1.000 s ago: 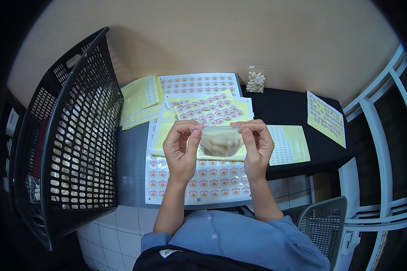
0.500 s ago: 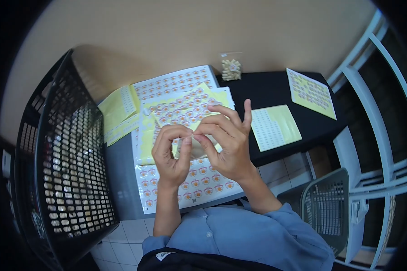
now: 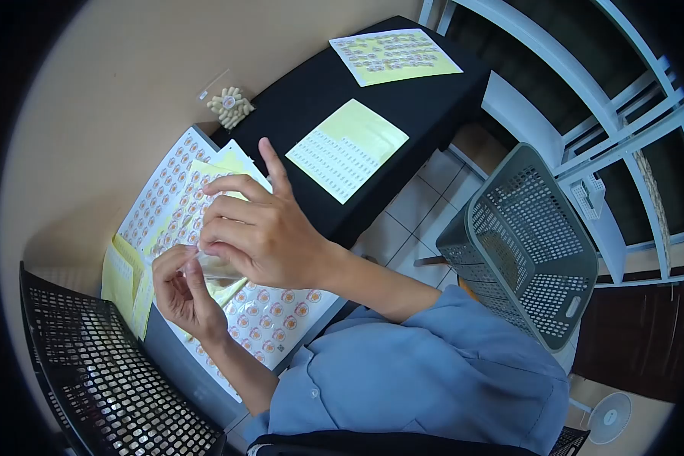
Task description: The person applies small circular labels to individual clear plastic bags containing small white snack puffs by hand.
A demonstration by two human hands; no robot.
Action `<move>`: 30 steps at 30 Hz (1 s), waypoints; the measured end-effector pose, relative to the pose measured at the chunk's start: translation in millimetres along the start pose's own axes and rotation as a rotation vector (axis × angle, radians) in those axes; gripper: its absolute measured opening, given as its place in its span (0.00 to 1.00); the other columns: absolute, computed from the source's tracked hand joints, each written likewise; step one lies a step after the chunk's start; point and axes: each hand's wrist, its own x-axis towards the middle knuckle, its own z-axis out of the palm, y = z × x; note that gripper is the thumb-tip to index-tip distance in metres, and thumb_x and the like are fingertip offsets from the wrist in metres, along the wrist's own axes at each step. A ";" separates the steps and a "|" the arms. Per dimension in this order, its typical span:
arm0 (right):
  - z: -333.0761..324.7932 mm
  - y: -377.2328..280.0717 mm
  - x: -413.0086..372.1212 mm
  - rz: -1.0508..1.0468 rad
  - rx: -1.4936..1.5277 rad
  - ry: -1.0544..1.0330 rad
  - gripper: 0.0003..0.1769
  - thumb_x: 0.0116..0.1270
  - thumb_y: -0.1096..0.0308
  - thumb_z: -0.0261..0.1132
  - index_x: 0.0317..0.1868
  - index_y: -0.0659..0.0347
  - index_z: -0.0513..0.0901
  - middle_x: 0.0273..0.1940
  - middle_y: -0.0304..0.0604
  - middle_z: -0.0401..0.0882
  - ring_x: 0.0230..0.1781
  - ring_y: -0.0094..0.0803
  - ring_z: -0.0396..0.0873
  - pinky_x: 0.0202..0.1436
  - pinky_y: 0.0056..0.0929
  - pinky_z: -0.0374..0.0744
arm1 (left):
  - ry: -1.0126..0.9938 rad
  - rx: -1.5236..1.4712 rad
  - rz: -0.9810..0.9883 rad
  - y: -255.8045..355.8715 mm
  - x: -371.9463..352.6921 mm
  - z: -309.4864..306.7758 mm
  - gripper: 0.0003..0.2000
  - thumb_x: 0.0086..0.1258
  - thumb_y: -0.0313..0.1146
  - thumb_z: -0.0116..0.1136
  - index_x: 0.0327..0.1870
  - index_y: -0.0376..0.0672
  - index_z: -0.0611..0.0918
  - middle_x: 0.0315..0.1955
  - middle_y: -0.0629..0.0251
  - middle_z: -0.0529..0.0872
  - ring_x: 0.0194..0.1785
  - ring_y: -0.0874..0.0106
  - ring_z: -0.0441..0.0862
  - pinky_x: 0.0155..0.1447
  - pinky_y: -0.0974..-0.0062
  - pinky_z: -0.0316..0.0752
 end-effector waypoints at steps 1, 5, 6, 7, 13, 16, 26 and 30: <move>-2.1 1.3 -0.3 -0.013 -0.011 0.022 0.03 0.50 0.66 0.63 0.22 0.52 0.76 0.28 0.29 0.73 0.47 0.28 0.70 0.64 0.54 0.33 | -0.037 -0.020 -0.003 1.7 0.6 0.9 0.02 0.61 0.21 0.47 0.32 0.34 0.73 0.31 0.59 0.75 0.37 0.72 0.72 0.44 0.78 0.66; -8.6 -0.8 5.9 -0.042 -0.039 0.014 0.04 0.47 0.67 0.65 0.22 0.51 0.77 0.27 0.27 0.75 0.47 0.27 0.71 0.65 0.52 0.33 | -0.084 -0.042 -0.002 2.8 -0.1 -3.7 0.04 0.62 0.23 0.46 0.33 0.34 0.75 0.34 0.56 0.77 0.40 0.70 0.73 0.48 0.76 0.66; -8.7 -1.5 8.5 -0.037 -0.040 -0.007 0.04 0.46 0.68 0.65 0.22 0.51 0.77 0.27 0.28 0.76 0.47 0.27 0.71 0.65 0.52 0.33 | -0.116 -0.045 0.027 -0.2 1.1 -8.2 0.07 0.62 0.26 0.47 0.36 0.33 0.75 0.37 0.55 0.77 0.43 0.67 0.73 0.50 0.73 0.66; -9.6 -3.4 13.4 -0.029 -0.038 -0.025 0.04 0.46 0.68 0.66 0.22 0.50 0.78 0.26 0.28 0.76 0.46 0.27 0.72 0.65 0.49 0.33 | -0.077 -0.125 -0.038 2.4 0.2 -7.0 0.11 0.61 0.31 0.50 0.40 0.33 0.75 0.37 0.55 0.78 0.44 0.67 0.73 0.51 0.71 0.66; 13.2 -13.0 36.1 -0.184 0.005 -0.169 0.05 0.48 0.65 0.67 0.27 0.51 0.79 0.27 0.29 0.76 0.45 0.27 0.72 0.65 0.45 0.37 | -0.243 -0.036 -0.282 -3.6 -18.0 -48.3 0.10 0.57 0.24 0.53 0.41 0.35 0.75 0.34 0.63 0.79 0.31 0.76 0.77 0.35 0.81 0.71; 23.5 -14.7 46.4 -0.024 0.187 -0.225 0.13 0.49 0.59 0.66 0.33 0.55 0.77 0.31 0.35 0.75 0.43 0.29 0.72 0.62 0.57 0.41 | -0.055 -0.064 -0.439 -6.2 -32.8 -82.7 0.10 0.59 0.26 0.51 0.42 0.36 0.74 0.37 0.62 0.78 0.39 0.77 0.75 0.42 0.81 0.71; 99.4 53.7 0.3 0.306 0.288 -0.419 0.07 0.53 0.71 0.63 0.32 0.65 0.79 0.29 0.40 0.78 0.29 0.23 0.75 0.33 0.21 0.73 | 0.437 -1.345 -0.543 -37.3 -88.4 -148.1 0.18 0.57 0.31 0.47 0.48 0.36 0.65 0.29 0.65 0.69 0.30 0.76 0.71 0.39 0.79 0.68; 129.1 47.5 -24.8 0.286 0.174 -0.641 0.07 0.50 0.71 0.63 0.29 0.64 0.80 0.27 0.43 0.74 0.29 0.35 0.74 0.34 0.29 0.73 | 0.385 -1.736 -0.649 -56.6 -93.6 -132.5 0.16 0.57 0.33 0.47 0.44 0.36 0.66 0.28 0.67 0.69 0.32 0.76 0.73 0.57 0.65 0.61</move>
